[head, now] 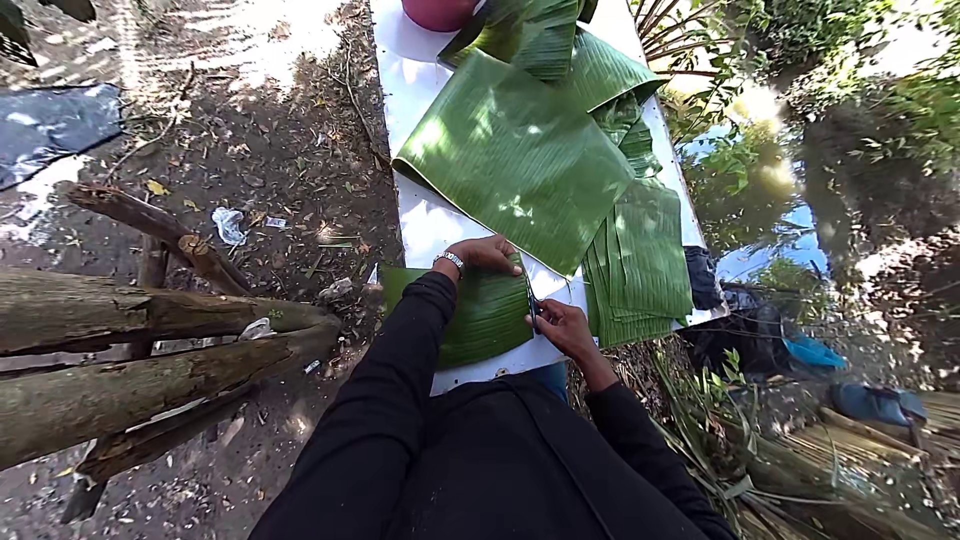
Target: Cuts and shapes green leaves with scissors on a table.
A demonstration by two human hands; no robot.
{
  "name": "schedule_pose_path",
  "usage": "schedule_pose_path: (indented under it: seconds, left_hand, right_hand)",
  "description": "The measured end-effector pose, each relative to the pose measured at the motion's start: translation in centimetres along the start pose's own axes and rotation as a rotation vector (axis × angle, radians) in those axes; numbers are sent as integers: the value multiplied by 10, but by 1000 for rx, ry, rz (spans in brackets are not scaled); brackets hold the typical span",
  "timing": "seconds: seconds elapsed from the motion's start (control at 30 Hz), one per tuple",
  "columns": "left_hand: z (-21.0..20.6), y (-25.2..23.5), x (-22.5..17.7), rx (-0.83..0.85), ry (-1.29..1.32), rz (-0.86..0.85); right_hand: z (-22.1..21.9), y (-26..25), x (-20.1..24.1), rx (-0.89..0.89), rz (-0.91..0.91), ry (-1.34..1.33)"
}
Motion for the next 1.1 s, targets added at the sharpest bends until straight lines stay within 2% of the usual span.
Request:
schedule_pose_path:
  seconds: [0.37, 0.63, 0.8, 0.87, 0.97, 1.03, 1.1]
  left_hand:
    - [1, -1, 2, 23, 9, 24]
    - [-1, 3, -1, 46, 65, 21]
    - [1, 1, 2, 48, 36, 3]
    - [1, 0, 4, 59, 34, -8]
    - [2, 2, 3, 46, 9, -21]
    - [2, 1, 3, 24, -7, -33]
    - [1, -1, 4, -3, -11, -20]
  right_hand:
    - [10, -23, 16, 103, -72, 125]
    - [0, -18, 4, 21, -4, -8]
    - [4, -25, 9, 68, -15, -23]
    - [6, -31, 13, 55, -46, -111]
    - [11, -34, 17, -44, -179, -393]
    - [18, -29, 16, 16, -240, -461]
    - [23, -16, 16, 158, -263, -436]
Point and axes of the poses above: each hand's wrist, its own y-axis away from the middle knuckle, its own z-axis out of the back of the hand, x = y × z, the point moved 2 cm from there along -y, towards the middle knuckle, and after that the axes turned 1 degree about -x, right-handed, at the moved point
